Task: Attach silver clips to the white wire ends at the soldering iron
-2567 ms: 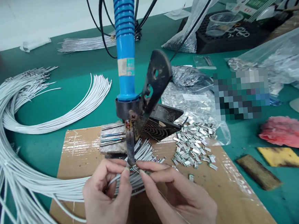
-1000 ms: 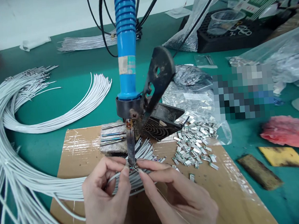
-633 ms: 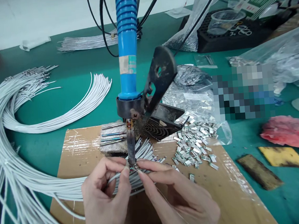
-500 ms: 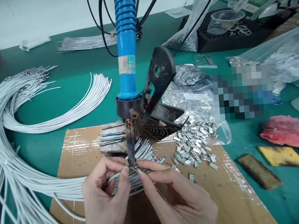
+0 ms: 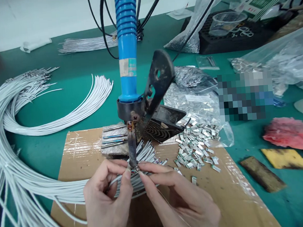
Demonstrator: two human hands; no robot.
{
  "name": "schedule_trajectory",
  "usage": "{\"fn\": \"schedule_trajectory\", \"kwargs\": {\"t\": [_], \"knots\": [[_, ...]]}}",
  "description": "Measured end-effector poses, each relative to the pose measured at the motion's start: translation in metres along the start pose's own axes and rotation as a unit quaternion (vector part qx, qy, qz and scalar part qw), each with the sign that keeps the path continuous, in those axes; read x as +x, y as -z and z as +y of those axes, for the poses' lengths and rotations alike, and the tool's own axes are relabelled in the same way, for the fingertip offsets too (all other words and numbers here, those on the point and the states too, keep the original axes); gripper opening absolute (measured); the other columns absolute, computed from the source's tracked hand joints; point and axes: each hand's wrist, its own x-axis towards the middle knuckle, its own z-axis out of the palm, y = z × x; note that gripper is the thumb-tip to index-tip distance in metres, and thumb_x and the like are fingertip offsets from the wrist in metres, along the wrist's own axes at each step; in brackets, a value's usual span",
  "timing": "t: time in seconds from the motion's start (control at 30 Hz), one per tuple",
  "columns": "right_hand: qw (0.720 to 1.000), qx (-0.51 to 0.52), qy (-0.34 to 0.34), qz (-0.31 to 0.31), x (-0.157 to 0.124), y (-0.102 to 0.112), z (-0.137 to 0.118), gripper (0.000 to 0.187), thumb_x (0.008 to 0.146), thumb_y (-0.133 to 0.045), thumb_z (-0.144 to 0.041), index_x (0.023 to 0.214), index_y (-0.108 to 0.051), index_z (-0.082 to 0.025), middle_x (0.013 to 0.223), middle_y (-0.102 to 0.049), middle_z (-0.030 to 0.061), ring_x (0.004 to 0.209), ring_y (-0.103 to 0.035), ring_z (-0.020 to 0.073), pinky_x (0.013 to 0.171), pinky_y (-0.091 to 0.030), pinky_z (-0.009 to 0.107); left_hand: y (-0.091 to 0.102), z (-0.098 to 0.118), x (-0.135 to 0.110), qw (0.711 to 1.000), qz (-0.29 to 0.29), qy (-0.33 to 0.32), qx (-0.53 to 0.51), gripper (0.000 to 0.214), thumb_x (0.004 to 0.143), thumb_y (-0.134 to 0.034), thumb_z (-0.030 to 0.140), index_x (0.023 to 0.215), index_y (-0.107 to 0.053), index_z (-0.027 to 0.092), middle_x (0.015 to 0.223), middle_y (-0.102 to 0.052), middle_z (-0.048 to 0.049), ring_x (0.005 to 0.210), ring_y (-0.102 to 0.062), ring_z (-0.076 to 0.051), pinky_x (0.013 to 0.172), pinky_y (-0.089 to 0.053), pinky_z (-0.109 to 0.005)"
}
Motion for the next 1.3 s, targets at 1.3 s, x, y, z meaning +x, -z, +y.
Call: {"fn": "schedule_trajectory", "kwargs": {"t": [1.3], "knots": [[0.996, -0.048, -0.046, -0.059, 0.001, 0.022, 0.000, 0.024, 0.097, -0.058, -0.022, 0.074, -0.057, -0.022, 0.099, -0.069, 0.0050, 0.083, -0.067, 0.0178, 0.075, -0.052, 0.025, 0.005, -0.006, -0.003, 0.995, -0.009, -0.066, 0.076, 0.018, 0.081, -0.071, 0.026, 0.064, -0.068, 0.022, 0.083, -0.075, -0.0036, 0.071, -0.072, -0.017, 0.052, -0.053, -0.017]]}}
